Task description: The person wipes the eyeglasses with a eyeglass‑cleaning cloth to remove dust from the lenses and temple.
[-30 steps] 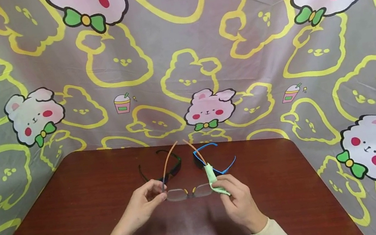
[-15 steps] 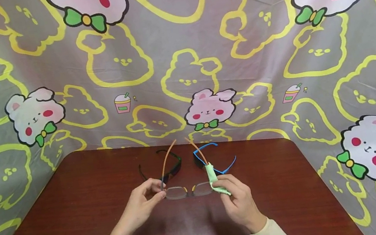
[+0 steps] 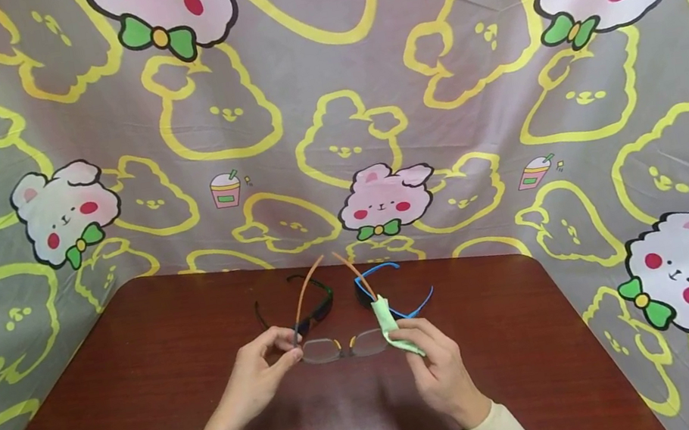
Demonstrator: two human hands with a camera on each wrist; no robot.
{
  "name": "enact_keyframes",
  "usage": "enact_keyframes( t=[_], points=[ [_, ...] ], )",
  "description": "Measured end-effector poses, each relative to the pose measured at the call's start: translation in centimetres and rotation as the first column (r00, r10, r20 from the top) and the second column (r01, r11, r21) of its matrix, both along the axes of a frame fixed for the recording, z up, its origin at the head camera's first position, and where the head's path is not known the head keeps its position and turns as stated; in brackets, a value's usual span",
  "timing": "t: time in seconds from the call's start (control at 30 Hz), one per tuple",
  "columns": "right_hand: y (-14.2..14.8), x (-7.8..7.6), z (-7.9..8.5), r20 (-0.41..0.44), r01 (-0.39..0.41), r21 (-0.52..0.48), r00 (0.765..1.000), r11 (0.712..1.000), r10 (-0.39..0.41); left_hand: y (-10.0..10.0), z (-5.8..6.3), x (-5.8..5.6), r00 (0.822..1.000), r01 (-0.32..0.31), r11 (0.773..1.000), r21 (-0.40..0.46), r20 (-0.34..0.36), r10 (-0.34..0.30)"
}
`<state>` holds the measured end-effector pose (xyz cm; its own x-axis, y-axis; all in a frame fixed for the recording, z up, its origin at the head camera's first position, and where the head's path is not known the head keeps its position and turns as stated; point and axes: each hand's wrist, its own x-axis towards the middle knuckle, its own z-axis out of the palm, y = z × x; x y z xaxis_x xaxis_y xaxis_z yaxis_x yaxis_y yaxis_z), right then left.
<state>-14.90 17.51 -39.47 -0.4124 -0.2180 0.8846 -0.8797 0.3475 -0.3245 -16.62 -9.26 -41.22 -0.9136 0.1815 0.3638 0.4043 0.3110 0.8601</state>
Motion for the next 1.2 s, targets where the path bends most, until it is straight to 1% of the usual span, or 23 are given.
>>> enact_keyframes(
  t=[0.17, 0.27, 0.33, 0.4, 0.5, 0.57, 0.63, 0.7, 0.77, 0.87, 0.97, 1.07, 1.13, 1.2],
  points=[
    [0.8, -0.3, -1.0, 0.089, 0.021, -0.070, 0.996, 0.997, -0.015, -0.2, 0.1, 0.0, 1.000, -0.025, 1.000, -0.006, -0.008, 0.025],
    [1.4, -0.6, -1.7, 0.179, 0.017, -0.128, 0.984, 0.992, 0.006, -0.3, 0.2, 0.0, 0.999, -0.036, 0.999, -0.021, -0.010, 0.036],
    [1.7, -0.6, -2.0, 0.255, 0.003, -0.177, 0.966, 0.984, 0.043, -0.4, 0.3, 0.0, 0.999, -0.041, 0.999, -0.029, -0.011, 0.041],
    [1.8, -0.5, -2.1, 0.333, 0.010, -0.218, 0.941, 0.976, 0.064, -0.4, 0.2, -0.1, 0.999, -0.046, 0.998, -0.031, -0.010, 0.046],
    [1.6, -0.1, -1.6, 0.420, 0.050, -0.245, 0.906, 0.968, 0.060, -0.3, 0.2, -0.1, 0.998, -0.054, 0.998, -0.031, -0.017, 0.053],
    [1.5, 0.0, -1.5, 0.444, 0.067, -0.254, 0.894, 0.965, 0.055, -0.3, 0.2, -0.1, 0.998, -0.057, 0.998, -0.035, -0.023, 0.056],
    [1.2, 0.3, -1.0, 0.451, 0.075, -0.259, 0.891, 0.963, 0.052, -0.3, 0.2, -0.1, 0.998, -0.056, 0.998, -0.036, -0.025, 0.055],
    [0.8, 0.5, -0.6, 0.435, 0.073, -0.254, 0.899, 0.965, 0.046, -0.3, 0.2, -0.1, 0.998, -0.054, 0.998, -0.034, -0.020, 0.053],
    [0.5, 0.7, -0.2, 0.396, 0.076, -0.224, 0.918, 0.972, 0.019, -0.3, 0.2, -0.1, 0.998, -0.056, 0.998, -0.036, -0.015, 0.056],
    [0.2, 0.9, 0.3, 0.284, 0.089, -0.129, 0.958, 0.988, -0.049, -0.3, 0.2, -0.1, 0.996, -0.082, 0.995, -0.049, -0.029, 0.081],
    [0.0, 0.8, 0.4, 0.144, 0.105, -0.050, 0.985, 0.993, -0.097, -0.2, 0.1, -0.1, 0.992, -0.116, 0.991, -0.070, -0.066, 0.112],
    [-0.4, 0.7, 0.3, 0.018, 0.100, -0.022, 0.995, 0.995, -0.100, -0.1, 0.0, -0.1, 0.985, -0.142, 0.986, -0.090, -0.115, 0.131],
    [-0.6, 0.4, 0.1, -0.067, 0.096, -0.005, 0.993, 0.995, -0.097, -0.1, 0.0, -0.1, 0.980, -0.153, 0.983, -0.106, -0.143, 0.137],
    [-0.9, 0.2, 0.0, -0.141, 0.086, 0.009, 0.986, 0.996, -0.084, 0.0, -0.1, -0.1, 0.976, -0.162, 0.979, -0.122, -0.164, 0.141]
  ],
)
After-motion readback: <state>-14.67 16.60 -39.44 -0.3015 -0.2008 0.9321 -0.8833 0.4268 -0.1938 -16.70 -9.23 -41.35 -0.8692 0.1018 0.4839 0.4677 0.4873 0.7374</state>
